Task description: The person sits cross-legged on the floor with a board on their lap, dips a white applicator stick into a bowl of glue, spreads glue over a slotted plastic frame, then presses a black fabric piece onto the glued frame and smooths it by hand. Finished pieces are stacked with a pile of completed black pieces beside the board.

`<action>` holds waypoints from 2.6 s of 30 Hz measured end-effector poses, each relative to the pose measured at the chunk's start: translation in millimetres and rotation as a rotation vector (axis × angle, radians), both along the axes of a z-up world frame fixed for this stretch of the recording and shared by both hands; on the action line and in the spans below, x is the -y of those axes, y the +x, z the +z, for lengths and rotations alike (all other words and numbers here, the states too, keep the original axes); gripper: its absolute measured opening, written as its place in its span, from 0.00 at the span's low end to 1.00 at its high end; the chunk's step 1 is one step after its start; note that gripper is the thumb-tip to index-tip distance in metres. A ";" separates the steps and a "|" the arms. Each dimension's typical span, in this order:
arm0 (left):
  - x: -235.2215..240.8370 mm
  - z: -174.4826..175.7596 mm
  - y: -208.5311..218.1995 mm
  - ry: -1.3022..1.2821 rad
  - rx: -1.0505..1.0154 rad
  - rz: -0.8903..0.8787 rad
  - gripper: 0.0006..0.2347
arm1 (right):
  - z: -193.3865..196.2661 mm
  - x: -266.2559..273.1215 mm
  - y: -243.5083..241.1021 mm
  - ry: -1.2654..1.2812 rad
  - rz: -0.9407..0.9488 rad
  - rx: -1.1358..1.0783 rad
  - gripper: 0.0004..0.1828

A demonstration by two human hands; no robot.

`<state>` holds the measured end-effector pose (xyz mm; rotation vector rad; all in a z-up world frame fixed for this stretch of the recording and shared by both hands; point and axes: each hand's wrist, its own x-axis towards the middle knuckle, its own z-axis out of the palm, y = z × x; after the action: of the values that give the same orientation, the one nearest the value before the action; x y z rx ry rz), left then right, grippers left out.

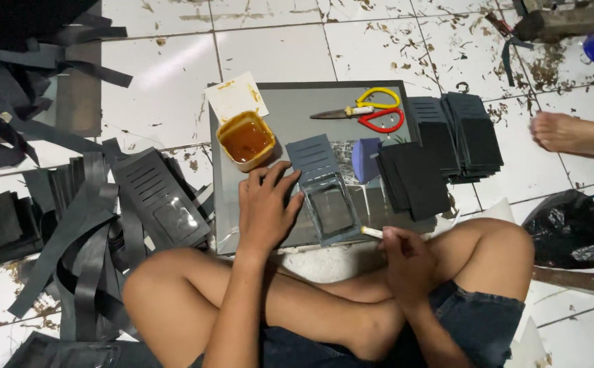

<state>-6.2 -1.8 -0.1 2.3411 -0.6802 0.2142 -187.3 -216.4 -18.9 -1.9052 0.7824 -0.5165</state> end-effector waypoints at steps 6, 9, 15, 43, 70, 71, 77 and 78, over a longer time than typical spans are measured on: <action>1.6 -1.8 0.2 -0.012 -0.005 0.016 0.17 | 6.8 -21.0 5.7 -0.668 0.104 -0.049 0.06; 1.6 6.0 -1.3 -0.011 -0.039 0.022 0.16 | 8.9 -34.4 12.3 -0.782 0.176 0.120 0.08; 1.8 6.4 -1.1 -0.020 -0.019 0.023 0.16 | 34.9 -71.5 21.1 -0.619 0.346 0.147 0.04; 0.3 -9.0 4.0 0.040 -0.070 0.008 0.16 | 18.8 -24.0 29.4 -0.773 0.366 0.191 0.02; 2.1 6.4 -2.1 -0.016 -0.023 0.037 0.16 | 18.1 -43.8 7.5 -0.680 0.200 0.003 0.07; 2.0 7.2 -2.1 -0.020 -0.023 0.033 0.16 | 16.9 -47.9 8.1 -0.687 0.234 0.014 0.08; 2.2 4.3 -1.6 -0.028 -0.004 0.032 0.16 | 30.4 -76.7 11.2 -0.767 0.415 0.005 0.08; 2.1 3.7 -1.3 -0.024 -0.003 0.036 0.16 | 25.2 -77.7 7.3 -0.842 0.427 0.002 0.10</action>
<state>-7.5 -3.9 3.6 2.3317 -0.6311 0.2342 -179.9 -138.7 6.4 -2.7462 0.1108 -0.6279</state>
